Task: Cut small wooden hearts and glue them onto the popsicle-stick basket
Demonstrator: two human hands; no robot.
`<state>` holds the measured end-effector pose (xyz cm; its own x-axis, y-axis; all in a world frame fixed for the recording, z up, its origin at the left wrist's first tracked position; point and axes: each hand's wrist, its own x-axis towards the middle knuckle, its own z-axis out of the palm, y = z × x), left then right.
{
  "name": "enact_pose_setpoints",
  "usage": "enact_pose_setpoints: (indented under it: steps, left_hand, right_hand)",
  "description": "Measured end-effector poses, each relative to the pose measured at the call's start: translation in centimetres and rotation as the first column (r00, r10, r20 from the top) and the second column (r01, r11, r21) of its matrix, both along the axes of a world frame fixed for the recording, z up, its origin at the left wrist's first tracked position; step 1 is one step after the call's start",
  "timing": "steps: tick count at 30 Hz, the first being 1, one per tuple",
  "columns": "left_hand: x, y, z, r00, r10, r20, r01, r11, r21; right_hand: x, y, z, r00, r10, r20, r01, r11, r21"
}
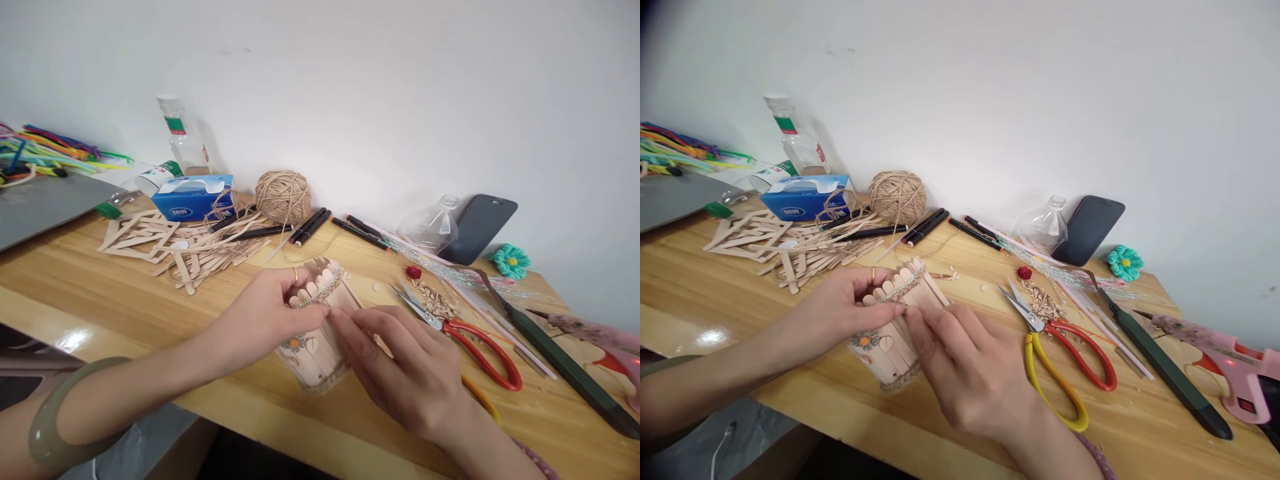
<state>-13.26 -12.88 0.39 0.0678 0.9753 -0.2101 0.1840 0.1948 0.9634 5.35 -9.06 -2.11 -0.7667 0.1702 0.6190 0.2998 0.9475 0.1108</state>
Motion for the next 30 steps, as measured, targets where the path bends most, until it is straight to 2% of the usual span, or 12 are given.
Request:
enact_pose_setpoints:
  steps: [4, 8, 12, 17, 23, 26, 30]
  left_hand:
    - [0.1, 0.0, 0.2, 0.999, 0.02, 0.029, -0.02, 1.0, -0.015]
    - [0.1, -0.1, 0.1, 1.0, 0.022, 0.001, -0.022, 0.999, -0.035]
    - [0.1, -0.1, 0.0, 1.0, 0.015, -0.01, -0.015, 0.999, -0.051]
    - [0.2, 0.0, 0.2, 1.0, 0.018, 0.018, -0.017, 0.999, -0.046]
    - [0.5, 0.1, 0.2, 1.0, 0.011, 0.006, -0.011, 0.999, -0.038]
    - [0.4, 0.0, 0.0, 1.0, 0.017, 0.006, -0.016, 0.999, -0.04]
    - [0.4, 0.0, 0.1, 0.998, 0.06, -0.023, -0.061, 0.998, -0.026]
  right_hand:
    - [0.1, 0.1, -0.2, 0.987, 0.041, -0.156, -0.075, 0.974, -0.214]
    - [-0.3, 0.0, 0.4, 0.959, -0.043, -0.279, -0.069, 0.922, -0.381]
    - [-0.7, 0.0, 1.0, 0.944, -0.127, -0.306, -0.072, 0.823, -0.564]
    - [-1.2, 0.1, 1.0, 0.947, -0.151, -0.284, -0.11, 0.677, -0.728]
    - [-1.7, 0.3, 1.1, 0.945, -0.222, -0.242, -0.087, 0.542, -0.836]
    - [-1.8, 0.5, 1.2, 0.938, -0.218, -0.268, -0.142, 0.462, -0.875]
    - [-1.7, 0.6, 1.3, 0.933, -0.212, -0.29, -0.186, 0.404, -0.896]
